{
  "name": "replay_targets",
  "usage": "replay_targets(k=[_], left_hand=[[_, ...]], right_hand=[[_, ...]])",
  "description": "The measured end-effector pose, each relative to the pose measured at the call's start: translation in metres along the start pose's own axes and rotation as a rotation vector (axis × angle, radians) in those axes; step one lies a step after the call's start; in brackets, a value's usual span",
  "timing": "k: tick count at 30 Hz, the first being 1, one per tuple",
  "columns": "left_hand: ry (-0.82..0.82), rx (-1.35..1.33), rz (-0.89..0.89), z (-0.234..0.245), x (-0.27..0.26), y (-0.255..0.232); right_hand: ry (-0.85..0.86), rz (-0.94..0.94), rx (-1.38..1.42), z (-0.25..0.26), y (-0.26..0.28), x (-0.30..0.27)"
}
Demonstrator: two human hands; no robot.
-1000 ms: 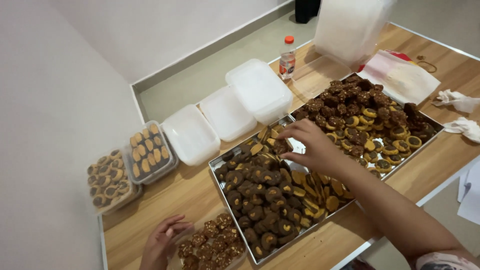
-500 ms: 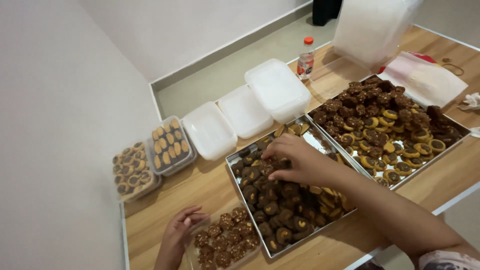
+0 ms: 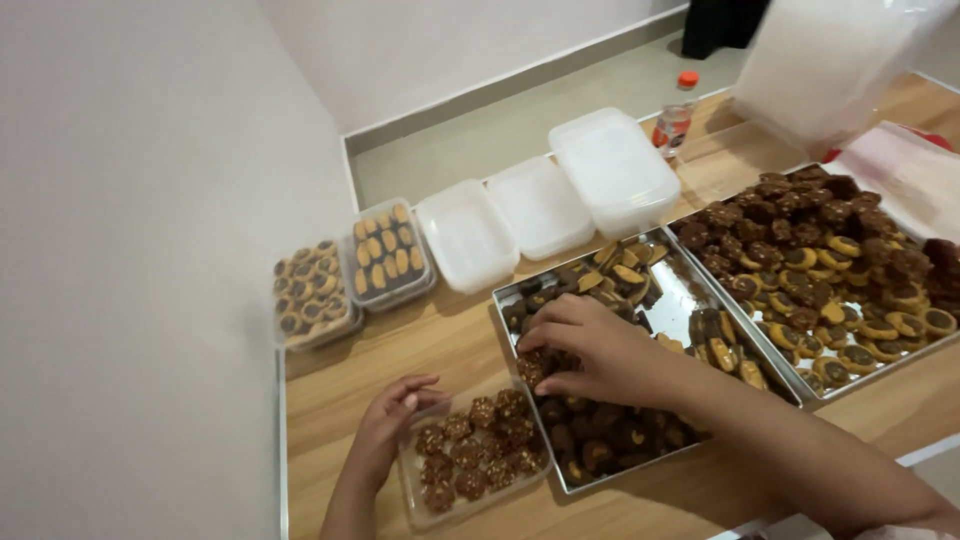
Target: Transferring chocolate-covered cookies from a large metal tray into a smaller plastic container for packaging.
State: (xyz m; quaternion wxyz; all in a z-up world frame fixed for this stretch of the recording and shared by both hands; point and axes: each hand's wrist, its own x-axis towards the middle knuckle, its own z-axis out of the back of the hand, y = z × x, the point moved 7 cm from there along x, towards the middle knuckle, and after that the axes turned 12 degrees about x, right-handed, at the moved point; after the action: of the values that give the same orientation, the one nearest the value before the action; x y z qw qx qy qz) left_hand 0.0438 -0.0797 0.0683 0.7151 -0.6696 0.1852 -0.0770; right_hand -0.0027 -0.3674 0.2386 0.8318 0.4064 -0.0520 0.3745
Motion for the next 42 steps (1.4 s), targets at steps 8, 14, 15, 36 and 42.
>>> replay_targets(k=[8,14,15,36,42], left_hand=[[-0.005,0.074,0.084,-0.011,-0.012,-0.023],[0.019,0.007,-0.091,-0.012,-0.011,-0.024],[0.03,-0.007,-0.083,-0.014,-0.012,-0.025],[0.061,-0.039,-0.124,-0.013,-0.011,-0.023],[0.06,-0.021,-0.105,-0.011,-0.009,-0.022]], right_hand=[[0.115,0.067,0.011,-0.039,0.017,0.009],[0.294,0.043,-0.117,-0.077,0.018,0.014],[0.318,0.024,-0.125,-0.081,0.02,0.016],[0.687,-0.264,-0.441,-0.147,-0.002,0.013],[0.68,-0.29,-0.462,-0.149,-0.001,0.011]])
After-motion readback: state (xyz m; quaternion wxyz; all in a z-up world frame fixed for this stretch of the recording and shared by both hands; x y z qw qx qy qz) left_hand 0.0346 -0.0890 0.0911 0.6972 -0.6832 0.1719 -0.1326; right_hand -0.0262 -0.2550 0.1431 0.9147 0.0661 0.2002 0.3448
